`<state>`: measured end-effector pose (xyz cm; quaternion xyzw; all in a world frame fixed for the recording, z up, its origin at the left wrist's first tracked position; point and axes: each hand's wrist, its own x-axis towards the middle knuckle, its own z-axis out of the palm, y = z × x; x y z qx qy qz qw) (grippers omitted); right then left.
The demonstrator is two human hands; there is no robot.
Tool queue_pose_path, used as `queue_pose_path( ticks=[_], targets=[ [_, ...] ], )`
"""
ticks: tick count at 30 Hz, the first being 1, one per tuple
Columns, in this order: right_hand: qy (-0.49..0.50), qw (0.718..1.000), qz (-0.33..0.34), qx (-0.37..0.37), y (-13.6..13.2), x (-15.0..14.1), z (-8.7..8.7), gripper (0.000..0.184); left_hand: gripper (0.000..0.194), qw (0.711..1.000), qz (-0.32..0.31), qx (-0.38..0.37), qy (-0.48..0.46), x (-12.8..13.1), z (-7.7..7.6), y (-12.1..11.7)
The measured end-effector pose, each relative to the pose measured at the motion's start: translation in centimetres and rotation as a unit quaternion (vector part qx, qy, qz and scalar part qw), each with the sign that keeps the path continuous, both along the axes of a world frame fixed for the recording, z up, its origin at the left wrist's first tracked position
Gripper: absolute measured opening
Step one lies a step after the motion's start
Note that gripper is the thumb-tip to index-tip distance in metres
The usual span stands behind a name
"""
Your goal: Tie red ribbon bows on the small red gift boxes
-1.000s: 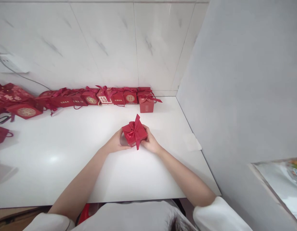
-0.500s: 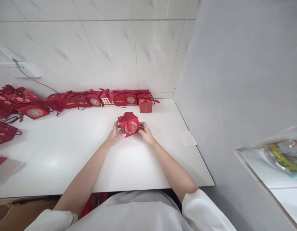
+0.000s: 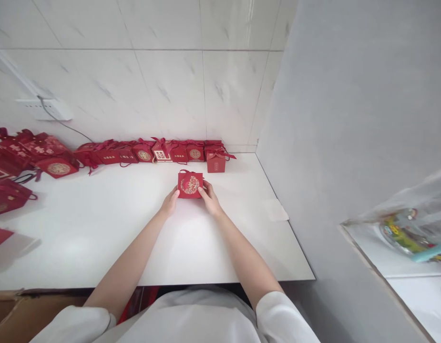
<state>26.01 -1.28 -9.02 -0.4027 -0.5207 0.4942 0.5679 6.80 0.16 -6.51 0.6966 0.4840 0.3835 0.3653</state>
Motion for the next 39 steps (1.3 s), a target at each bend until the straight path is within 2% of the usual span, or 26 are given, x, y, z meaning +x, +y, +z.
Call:
queue_pose_path(
  ticks=[8, 13, 15, 18, 20, 23, 25, 27, 30, 33, 36, 39],
  targets=[
    [-0.013, 1.0, -0.023, 0.01, -0.5, 0.1, 0.0, 0.069, 0.066, 0.999, -0.037, -0.023, -0.03, -1.0, -0.2, 0.0],
    [-0.02, 0.999, -0.029, 0.015, -0.8, 0.2, -0.3, 0.065, 0.065, 0.997, -0.05, -0.034, -0.053, -1.2, -0.3, -0.4],
    [-0.019, 0.998, -0.06, 0.016, -1.1, 0.1, -0.4, 0.064, 0.062, 0.995, -0.047, -0.031, -0.082, -1.2, -0.6, -0.3],
    [-0.021, 0.989, -0.146, 0.03, -1.6, -0.2, -0.4, 0.065, 0.059, 0.991, -0.029, -0.019, -0.13, -1.0, -1.4, 0.2],
    [-0.043, 0.983, -0.177, 0.039, -1.8, -0.2, -0.3, 0.058, 0.061, 0.988, -0.006, -0.008, -0.157, -0.9, -2.0, 0.6],
    [-0.085, 0.981, -0.171, 0.026, -1.7, 0.2, -0.4, 0.035, 0.064, 0.982, 0.02, 0.009, -0.188, -1.4, -2.6, 1.3],
    [-0.096, 0.981, -0.17, 0.005, -1.4, 0.6, -0.6, 0.025, 0.062, 0.993, 0.017, 0.011, -0.118, -2.6, -2.6, 1.4],
    [-0.096, 0.98, -0.173, -0.013, -1.2, 1.1, -0.8, 0.025, 0.064, 1.0, 0.002, 0.007, -0.005, -3.9, -2.4, 1.3],
    [-0.093, 0.981, -0.166, -0.031, -1.1, 1.3, -1.0, 0.028, 0.084, 0.989, -0.025, 0.001, 0.147, -5.2, -1.7, 0.5],
    [-0.103, 0.984, -0.142, -0.036, -1.4, 1.1, -0.7, 0.026, 0.101, 0.972, -0.032, 0.009, 0.231, -4.5, -1.0, -0.4],
    [-0.12, 0.986, -0.112, -0.021, -1.8, 0.9, -0.2, 0.026, 0.096, 0.973, -0.008, 0.023, 0.228, -3.1, -0.5, -0.7],
    [-0.101, 0.992, -0.077, 0.007, -2.2, 1.1, 0.4, 0.032, 0.082, 0.989, 0.011, 0.019, 0.146, -2.3, -0.4, -0.5]
  ],
)
